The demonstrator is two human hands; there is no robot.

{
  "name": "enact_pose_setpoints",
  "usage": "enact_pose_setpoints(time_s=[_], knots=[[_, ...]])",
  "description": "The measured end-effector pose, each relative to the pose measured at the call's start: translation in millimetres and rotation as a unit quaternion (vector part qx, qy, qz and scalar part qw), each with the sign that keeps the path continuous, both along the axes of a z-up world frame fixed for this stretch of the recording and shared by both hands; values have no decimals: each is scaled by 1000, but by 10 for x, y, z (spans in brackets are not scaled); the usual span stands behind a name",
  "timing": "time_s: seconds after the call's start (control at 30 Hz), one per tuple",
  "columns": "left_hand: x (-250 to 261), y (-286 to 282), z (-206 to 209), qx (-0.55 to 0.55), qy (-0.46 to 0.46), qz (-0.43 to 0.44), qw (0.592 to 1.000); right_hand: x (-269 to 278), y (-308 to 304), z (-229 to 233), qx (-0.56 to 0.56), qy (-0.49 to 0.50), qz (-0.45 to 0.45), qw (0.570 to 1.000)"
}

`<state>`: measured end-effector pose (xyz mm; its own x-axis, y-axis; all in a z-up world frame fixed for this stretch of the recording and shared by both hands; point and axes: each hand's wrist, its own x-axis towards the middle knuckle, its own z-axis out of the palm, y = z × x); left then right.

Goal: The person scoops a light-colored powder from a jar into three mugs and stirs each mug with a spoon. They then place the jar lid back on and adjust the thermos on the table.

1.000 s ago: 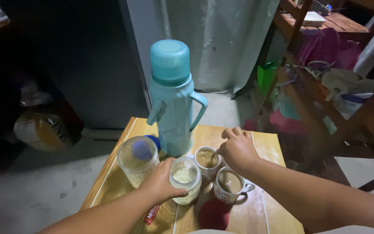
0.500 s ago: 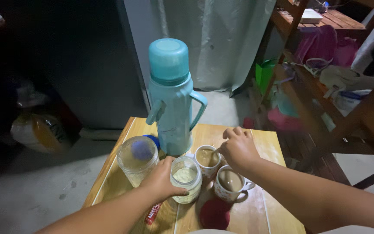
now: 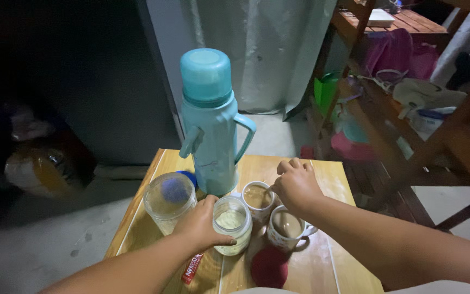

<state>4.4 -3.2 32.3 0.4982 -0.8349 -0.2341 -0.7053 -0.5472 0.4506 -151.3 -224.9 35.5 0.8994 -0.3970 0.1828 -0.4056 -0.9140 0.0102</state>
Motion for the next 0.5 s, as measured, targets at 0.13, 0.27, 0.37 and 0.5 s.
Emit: enact_pose_setpoints(time_s=[0.13, 0.27, 0.37, 0.5], knots=[[20, -44, -52, 10, -20, -4, 1000, -49, 74, 44, 43, 13, -3, 999], [63, -49, -104, -1, -9, -7, 1000, -126, 176, 180, 13, -82, 48, 995], [84, -83, -162, -8, -5, -15, 1000, -203, 207, 303, -10, -128, 65, 990], [133, -146, -189, 20, -6, -19, 1000, -327, 205, 423, 10, -153, 49, 987]])
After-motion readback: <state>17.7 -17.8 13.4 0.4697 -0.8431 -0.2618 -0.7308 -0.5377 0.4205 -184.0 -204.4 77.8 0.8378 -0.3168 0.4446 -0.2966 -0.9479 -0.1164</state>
